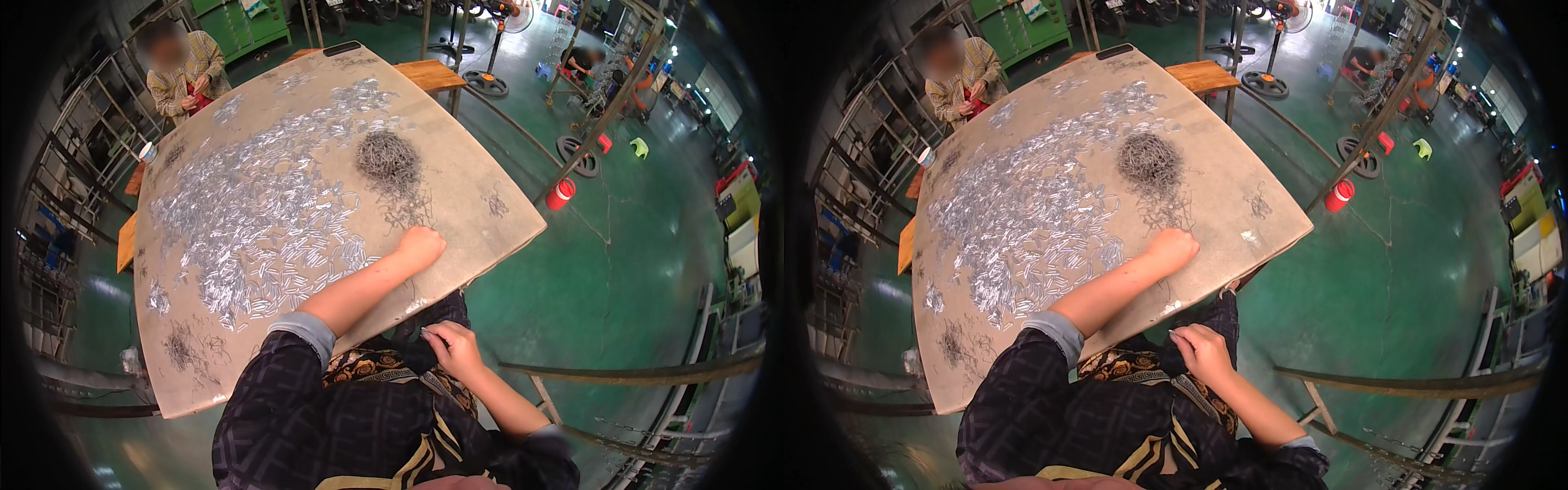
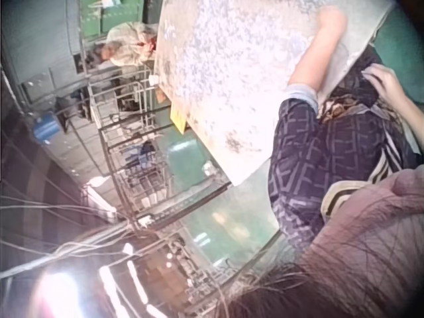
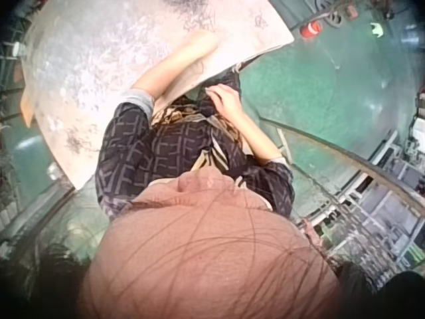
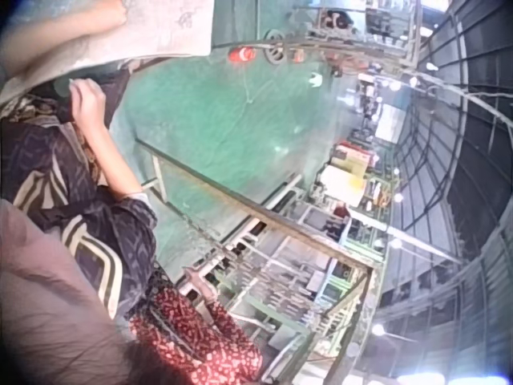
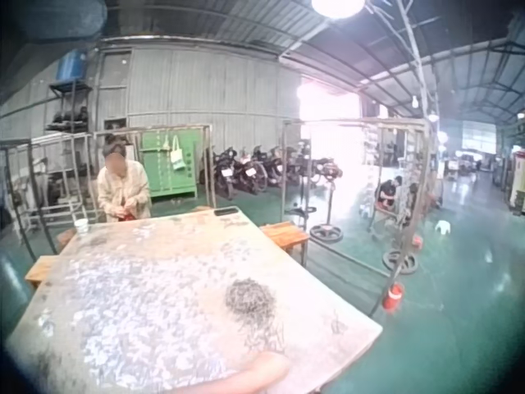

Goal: The person picks small silver pieces and dark wire from a table, attaches them together by hand, and hangs the assembled items on a nearby metal rack. The process repeats with multiple units.

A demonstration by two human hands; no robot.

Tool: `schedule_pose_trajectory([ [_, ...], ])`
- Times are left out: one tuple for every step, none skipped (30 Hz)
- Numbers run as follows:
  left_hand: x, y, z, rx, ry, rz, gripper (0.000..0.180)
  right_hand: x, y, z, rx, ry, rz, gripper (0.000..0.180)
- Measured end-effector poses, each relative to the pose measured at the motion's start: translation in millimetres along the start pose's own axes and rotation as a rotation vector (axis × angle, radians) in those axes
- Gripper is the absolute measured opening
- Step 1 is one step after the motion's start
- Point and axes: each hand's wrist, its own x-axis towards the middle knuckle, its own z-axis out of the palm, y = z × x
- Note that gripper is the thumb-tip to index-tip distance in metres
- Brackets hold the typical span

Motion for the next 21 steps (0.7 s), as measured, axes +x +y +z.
schedule_pose_trajectory([
  [1,1,-1,0.030,-0.010,0.041,0.015,0,0,0,-0.001,0.001,0.004,0.006],
  [2,0,0,0.042,0.003,0.050,0.014,-1,1,0,-0.003,0.003,0.008,0.006],
  [4,-3,4,0.056,0.016,0.059,0.014,-1,0,0,-0.004,0.004,0.011,0.006],
  [6,-4,6,0.066,0.029,0.073,0.014,-1,0,-1,-0.009,0.004,0.022,0.006],
  [6,-8,8,0.026,0.047,0.009,0.012,-1,-2,-1,-0.013,0.003,0.032,0.007],
  [4,-16,8,-0.013,0.065,-0.058,0.011,0,-3,-2,-0.017,0.000,0.040,0.007],
  [0,-20,5,-0.054,0.078,-0.120,0.009,-2,-2,-2,-0.018,0.013,0.058,0.008],
  [-4,-24,2,-0.219,0.117,-0.187,0.007,-3,-2,-2,-0.018,0.024,0.075,0.008],
  [-10,-29,-2,-0.383,0.156,-0.256,0.006,-4,-2,-3,-0.018,0.032,0.090,0.008],
  [-19,-31,-7,-0.550,0.188,-0.325,0.004,-4,-2,-2,-0.015,0.031,0.104,0.008],
  [-30,-33,-8,-0.787,0.148,-0.352,0.003,-5,-2,-3,-0.011,0.028,0.122,0.008],
  [-43,-34,-9,-1.025,0.108,-0.379,0.002,-5,-2,-3,-0.008,0.023,0.138,0.008],
  [-56,-32,-12,-1.260,0.070,-0.403,0.002,-3,-1,-3,-0.011,0.025,0.118,0.008],
  [-69,-23,-20,-1.398,0.046,-0.346,0.001,-3,1,-3,-0.016,0.030,0.108,0.008],
  [-85,-8,-32,-1.543,0.016,-0.287,0.002,-5,1,-3,-0.024,0.035,0.106,0.008],
  [-100,7,-43,-1.682,-0.006,-0.231,0.002,-4,-1,-3,-0.027,0.054,0.090,0.007],
  [-116,19,-50,-1.628,0.005,-0.212,0.002,-4,-2,-1,-0.017,0.040,0.102,0.007],
  [-130,30,-57,-1.575,0.016,-0.191,0.003,-3,-2,1,-0.010,0.028,0.112,0.007],
  [-140,38,-58,-1.517,0.028,-0.167,0.004,-1,-2,2,-0.003,0.019,0.119,0.007],
  [-147,43,-56,-1.484,0.043,-0.169,0.004,0,-2,3,-0.013,0.026,0.095,0.008],
  [-154,47,-53,-1.452,0.055,-0.170,0.005,0,-3,5,-0.011,0.016,0.098,0.008],
])
